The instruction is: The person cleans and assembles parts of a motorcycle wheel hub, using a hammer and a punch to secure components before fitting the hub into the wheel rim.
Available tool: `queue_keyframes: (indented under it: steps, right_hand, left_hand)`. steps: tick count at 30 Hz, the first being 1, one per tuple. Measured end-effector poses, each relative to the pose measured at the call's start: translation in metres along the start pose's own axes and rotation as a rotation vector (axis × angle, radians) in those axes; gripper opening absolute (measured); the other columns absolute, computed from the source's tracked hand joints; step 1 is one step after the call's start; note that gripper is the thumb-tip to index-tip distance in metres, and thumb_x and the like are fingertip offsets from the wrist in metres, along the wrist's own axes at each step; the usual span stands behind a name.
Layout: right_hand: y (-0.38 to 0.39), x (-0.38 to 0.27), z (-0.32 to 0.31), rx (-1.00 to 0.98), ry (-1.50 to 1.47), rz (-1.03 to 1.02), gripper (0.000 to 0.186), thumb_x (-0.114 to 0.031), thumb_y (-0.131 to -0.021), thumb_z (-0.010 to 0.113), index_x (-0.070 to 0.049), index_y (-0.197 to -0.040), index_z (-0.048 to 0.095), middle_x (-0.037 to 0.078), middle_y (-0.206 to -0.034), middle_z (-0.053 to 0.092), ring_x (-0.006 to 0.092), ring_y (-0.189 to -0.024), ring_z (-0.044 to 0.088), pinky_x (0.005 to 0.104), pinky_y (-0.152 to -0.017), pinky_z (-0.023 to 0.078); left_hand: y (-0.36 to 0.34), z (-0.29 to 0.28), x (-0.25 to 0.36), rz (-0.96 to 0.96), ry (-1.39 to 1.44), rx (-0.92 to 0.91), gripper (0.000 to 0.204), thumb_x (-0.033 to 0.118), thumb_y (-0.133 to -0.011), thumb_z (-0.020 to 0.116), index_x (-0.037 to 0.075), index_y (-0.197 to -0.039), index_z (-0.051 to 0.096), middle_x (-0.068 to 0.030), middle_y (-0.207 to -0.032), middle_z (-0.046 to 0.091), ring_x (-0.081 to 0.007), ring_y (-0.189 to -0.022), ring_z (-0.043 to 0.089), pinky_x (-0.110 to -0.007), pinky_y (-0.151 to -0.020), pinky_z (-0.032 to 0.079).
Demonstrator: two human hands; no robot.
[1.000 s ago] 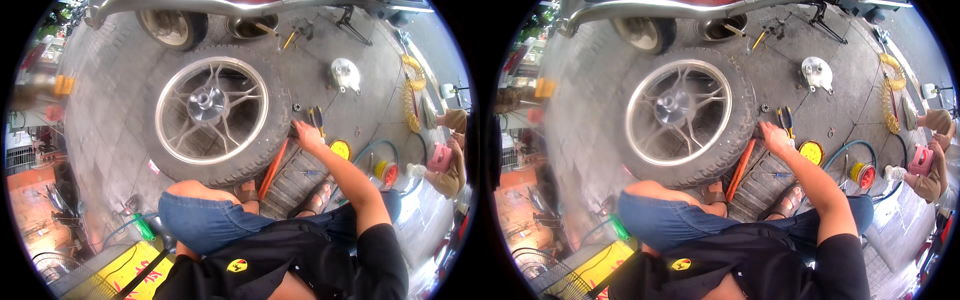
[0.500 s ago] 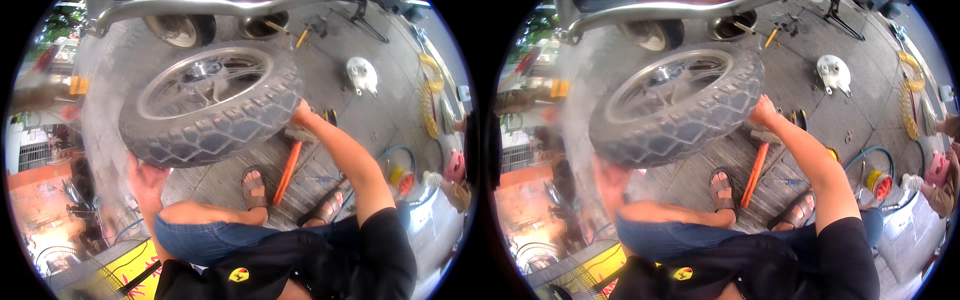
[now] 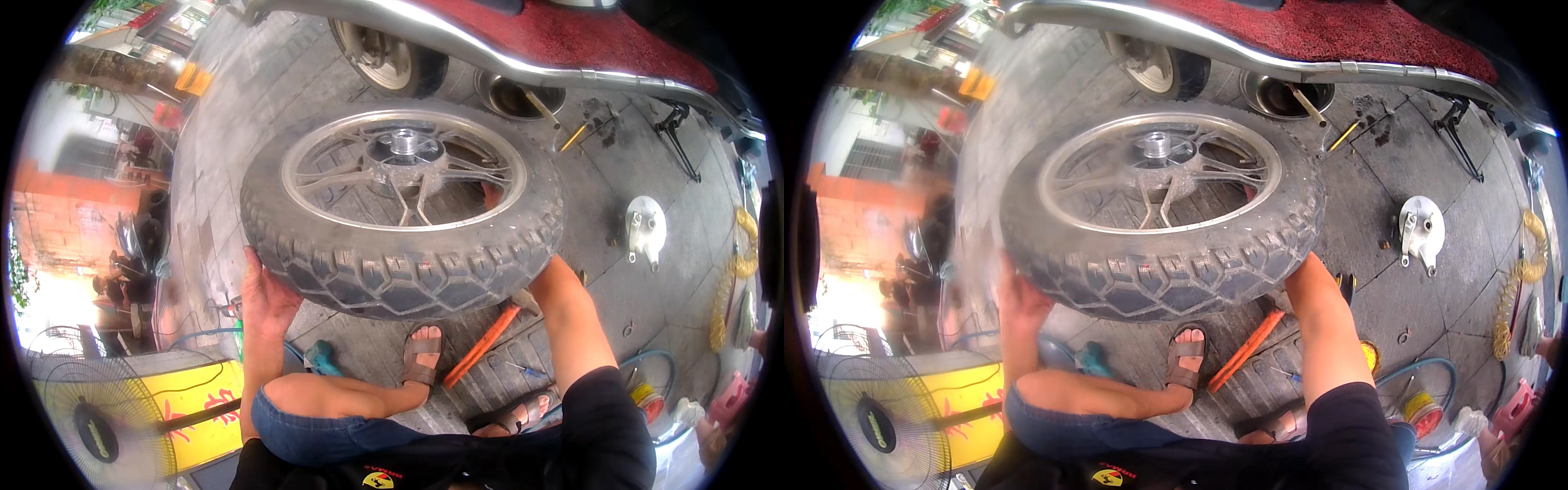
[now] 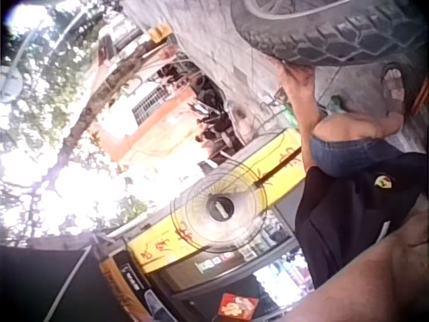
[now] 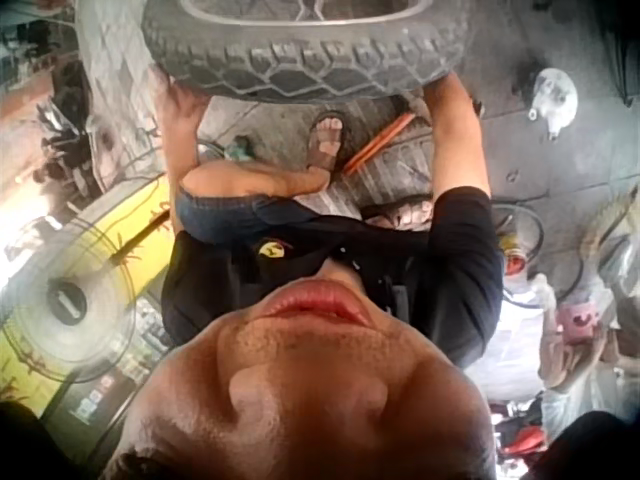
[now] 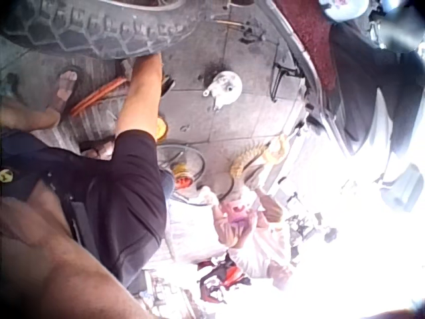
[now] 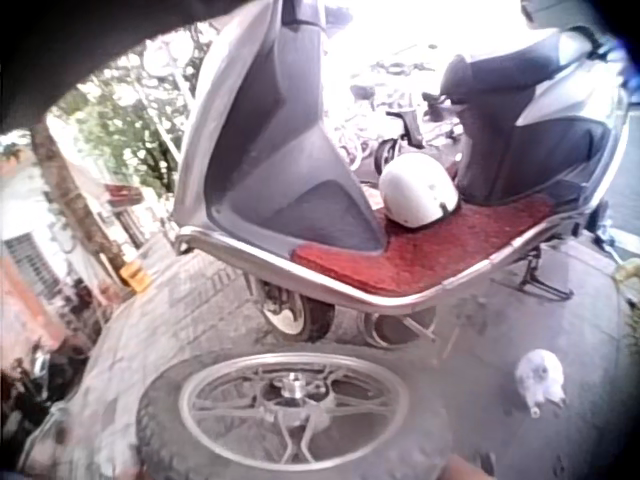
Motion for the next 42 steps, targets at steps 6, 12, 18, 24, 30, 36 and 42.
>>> queue_keyframes:
  steps: [6, 12, 18, 24, 30, 36, 42]
  right_hand:
    - [0.044, 0.01, -0.03, 0.054, -0.19, 0.142, 0.046, -0.021, -0.081, 0.063, -0.006, -0.124, 0.055, 0.018, -0.101, 0.065, 0.0341, -0.093, 0.063, 0.0433, -0.079, 0.05]
    - [0.071, -0.017, -0.131, 0.206, -0.153, 0.386, 0.048, -0.018, -0.08, 0.066, -0.004, -0.124, 0.054, 0.014, -0.09, 0.065, 0.0288, -0.084, 0.064, 0.0411, -0.074, 0.05]
    - [0.147, 0.074, -0.2, 0.434, -0.31, 0.588, 0.052, -0.013, -0.084, 0.064, -0.001, -0.132, 0.047, 0.013, -0.114, 0.062, 0.0205, -0.092, 0.06, 0.0331, -0.085, 0.048]
    - [0.22, 0.094, -0.19, 0.347, -0.471, 0.903, 0.047, -0.011, -0.088, 0.057, -0.01, -0.134, 0.044, 0.006, -0.091, 0.06, 0.0107, -0.067, 0.053, 0.0264, -0.051, 0.044]
    - [0.245, 0.083, -0.195, 0.129, -0.351, 1.027, 0.057, -0.018, -0.085, 0.061, -0.01, -0.138, 0.04, 0.011, -0.106, 0.063, 0.0137, -0.074, 0.059, 0.0291, -0.051, 0.048]
    - [0.177, -0.032, -0.202, -0.025, 0.022, 0.505, 0.047, -0.024, -0.084, 0.063, -0.003, -0.125, 0.053, 0.02, -0.118, 0.061, 0.0392, -0.111, 0.057, 0.0446, -0.092, 0.048]
    - [0.191, -0.139, -0.123, -0.214, 0.133, -0.258, 0.048, -0.019, -0.071, 0.069, -0.01, -0.116, 0.056, 0.009, -0.099, 0.06, 0.0289, -0.098, 0.059, 0.0428, -0.081, 0.048]
  left_hand:
    - [-0.003, -0.002, -0.019, 0.024, 0.056, 0.063, 0.065, 0.057, -0.092, 0.05, 0.012, -0.139, 0.045, -0.0078, -0.136, 0.054, -0.0287, -0.123, 0.051, -0.048, -0.102, 0.04]
    - [0.011, -0.053, -0.034, -0.088, 0.178, 0.2, 0.07, 0.06, -0.09, 0.054, 0.012, -0.14, 0.044, -0.008, -0.14, 0.049, -0.0305, -0.13, 0.045, -0.049, -0.107, 0.035]
    - [0.002, -0.053, -0.099, 0.046, 0.319, 0.329, 0.076, 0.058, -0.086, 0.059, 0.011, -0.143, 0.043, -0.0124, -0.148, 0.041, -0.0337, -0.135, 0.039, -0.053, -0.111, 0.028]
    - [0.006, -0.107, -0.169, 0.031, 0.453, 0.46, 0.074, 0.057, -0.087, 0.054, 0.011, -0.144, 0.041, -0.0111, -0.148, 0.041, -0.0329, -0.135, 0.039, -0.055, -0.11, 0.029]
    - [-0.021, -0.122, -0.182, -0.107, 0.367, 0.393, 0.075, 0.06, -0.087, 0.048, 0.013, -0.145, 0.039, -0.0104, -0.148, 0.041, -0.0319, -0.135, 0.039, -0.056, -0.11, 0.03]
    - [-0.053, -0.148, -0.165, -0.234, 0.22, 0.328, 0.075, 0.062, -0.088, 0.043, 0.014, -0.146, 0.037, -0.0097, -0.148, 0.04, -0.031, -0.135, 0.039, -0.057, -0.11, 0.03]
    - [-0.083, -0.201, -0.18, -0.429, 0.719, 0.147, 0.074, 0.063, -0.088, 0.037, 0.015, -0.144, 0.04, -0.0086, -0.146, 0.043, -0.0304, -0.134, 0.04, -0.057, -0.109, 0.031]
Point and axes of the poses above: each hand's wrist, its own y-axis away from the middle knuckle, its own z-axis out of the palm, x = y × z, the point moved 4 cm from there along -y, towards the middle knuckle
